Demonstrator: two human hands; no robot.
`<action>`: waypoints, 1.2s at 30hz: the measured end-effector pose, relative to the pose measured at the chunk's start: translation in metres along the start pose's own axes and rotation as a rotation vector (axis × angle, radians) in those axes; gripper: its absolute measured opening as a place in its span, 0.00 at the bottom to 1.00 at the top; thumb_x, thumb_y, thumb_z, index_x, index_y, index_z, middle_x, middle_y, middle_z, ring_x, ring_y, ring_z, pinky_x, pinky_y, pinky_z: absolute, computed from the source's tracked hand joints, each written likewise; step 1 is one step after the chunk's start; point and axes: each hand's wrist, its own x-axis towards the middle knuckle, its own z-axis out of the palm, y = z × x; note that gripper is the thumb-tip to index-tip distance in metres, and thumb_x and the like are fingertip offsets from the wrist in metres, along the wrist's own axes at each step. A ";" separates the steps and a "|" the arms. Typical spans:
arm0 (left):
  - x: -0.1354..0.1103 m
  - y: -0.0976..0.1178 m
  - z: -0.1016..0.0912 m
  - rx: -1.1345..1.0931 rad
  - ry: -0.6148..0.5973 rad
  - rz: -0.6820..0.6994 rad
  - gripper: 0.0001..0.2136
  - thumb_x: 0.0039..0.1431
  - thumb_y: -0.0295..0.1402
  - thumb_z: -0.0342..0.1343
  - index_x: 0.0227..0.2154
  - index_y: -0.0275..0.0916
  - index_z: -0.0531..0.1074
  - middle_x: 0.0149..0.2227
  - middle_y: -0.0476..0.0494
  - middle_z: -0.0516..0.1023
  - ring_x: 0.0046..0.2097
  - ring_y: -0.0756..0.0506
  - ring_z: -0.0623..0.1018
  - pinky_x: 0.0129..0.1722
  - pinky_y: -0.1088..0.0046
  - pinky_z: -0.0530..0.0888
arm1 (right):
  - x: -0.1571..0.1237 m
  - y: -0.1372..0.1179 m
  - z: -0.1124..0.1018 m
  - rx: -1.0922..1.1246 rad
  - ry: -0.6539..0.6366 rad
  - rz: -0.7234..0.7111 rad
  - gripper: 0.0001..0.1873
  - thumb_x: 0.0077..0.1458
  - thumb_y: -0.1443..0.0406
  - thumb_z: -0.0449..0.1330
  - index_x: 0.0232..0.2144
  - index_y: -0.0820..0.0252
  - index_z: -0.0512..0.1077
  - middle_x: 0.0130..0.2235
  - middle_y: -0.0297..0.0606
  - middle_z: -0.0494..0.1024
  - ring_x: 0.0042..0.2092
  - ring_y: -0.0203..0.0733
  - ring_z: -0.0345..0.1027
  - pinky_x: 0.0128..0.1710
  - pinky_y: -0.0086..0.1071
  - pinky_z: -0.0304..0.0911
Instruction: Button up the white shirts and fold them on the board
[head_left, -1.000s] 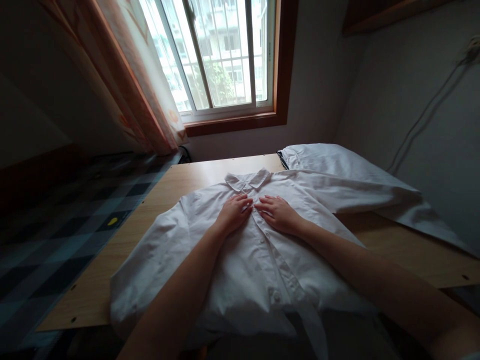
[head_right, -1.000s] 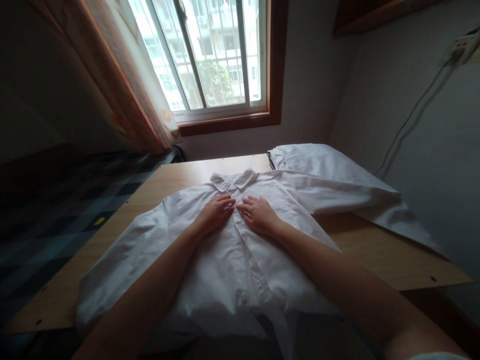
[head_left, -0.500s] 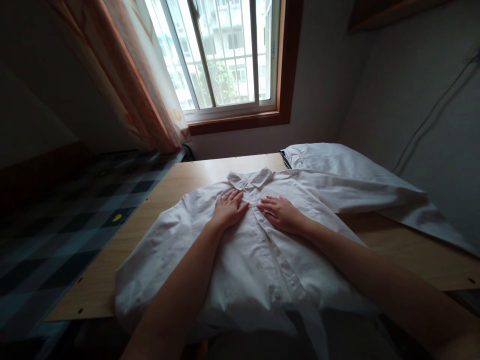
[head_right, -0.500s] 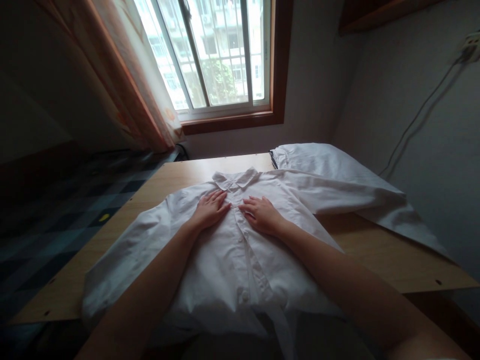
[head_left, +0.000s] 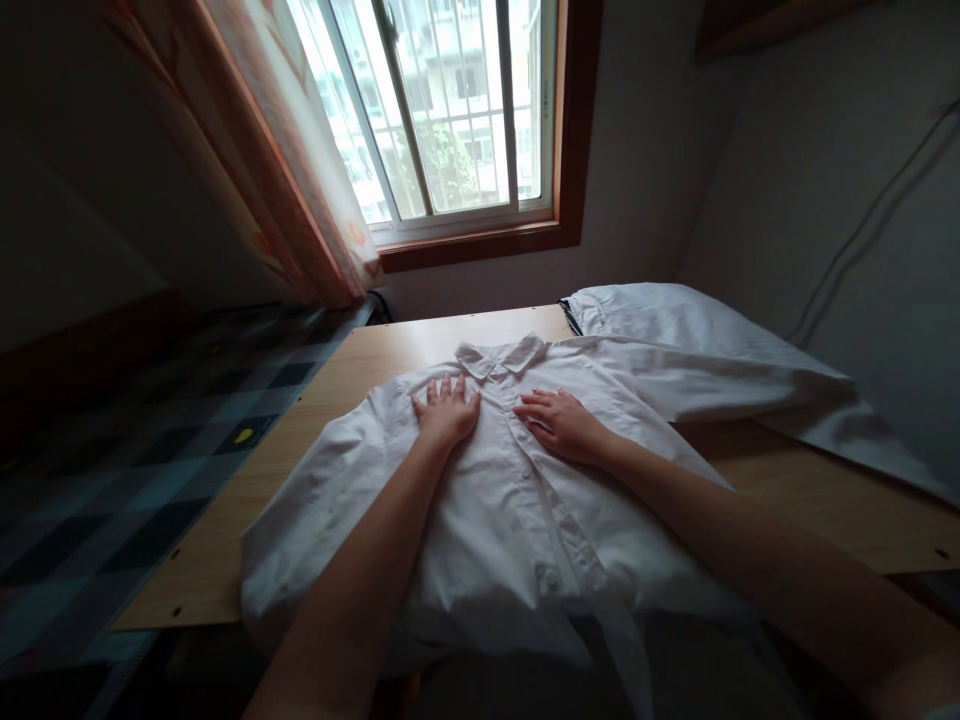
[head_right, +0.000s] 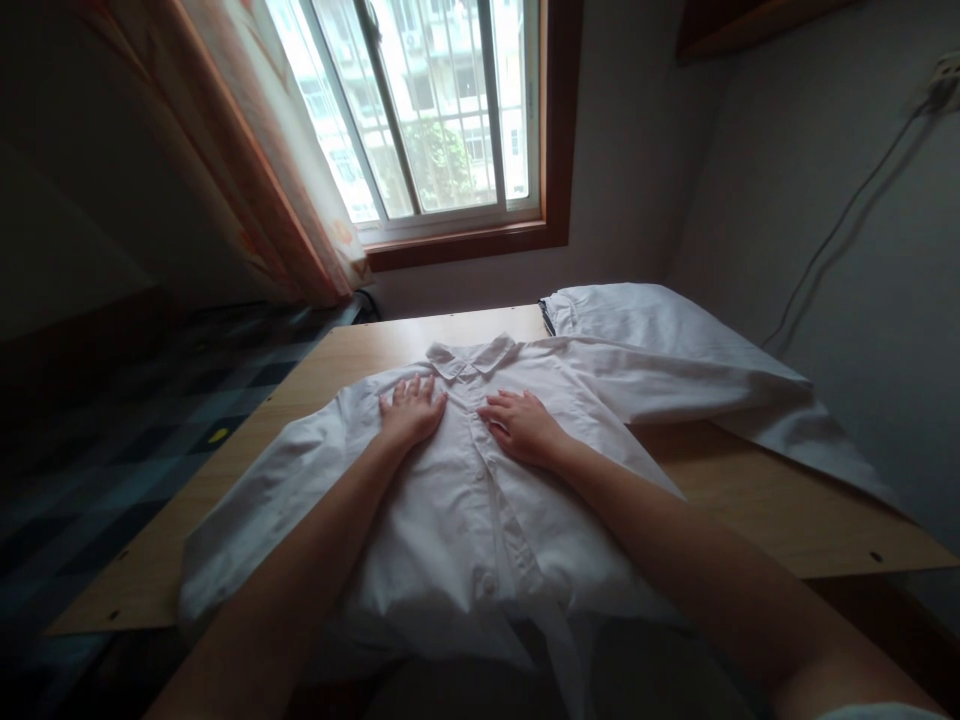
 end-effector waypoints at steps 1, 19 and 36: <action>0.001 0.000 -0.001 0.004 -0.018 -0.001 0.32 0.65 0.51 0.31 0.68 0.47 0.50 0.72 0.42 0.44 0.71 0.32 0.44 0.64 0.36 0.42 | 0.000 0.000 0.001 -0.001 0.003 -0.001 0.20 0.64 0.62 0.50 0.56 0.52 0.70 0.64 0.39 0.66 0.65 0.49 0.57 0.64 0.52 0.49; 0.058 -0.019 -0.002 0.040 0.034 -0.014 0.35 0.62 0.58 0.33 0.67 0.46 0.54 0.71 0.43 0.47 0.70 0.34 0.49 0.65 0.41 0.46 | 0.003 0.004 0.005 0.032 0.022 -0.015 0.20 0.65 0.61 0.50 0.57 0.51 0.70 0.63 0.39 0.67 0.66 0.50 0.56 0.64 0.55 0.48; 0.009 -0.033 -0.039 -0.023 0.398 0.529 0.17 0.59 0.24 0.46 0.45 0.39 0.77 0.51 0.42 0.78 0.53 0.41 0.75 0.56 0.63 0.69 | 0.005 0.001 0.004 0.041 0.045 -0.001 0.19 0.64 0.62 0.52 0.55 0.50 0.72 0.62 0.37 0.68 0.64 0.48 0.58 0.64 0.53 0.49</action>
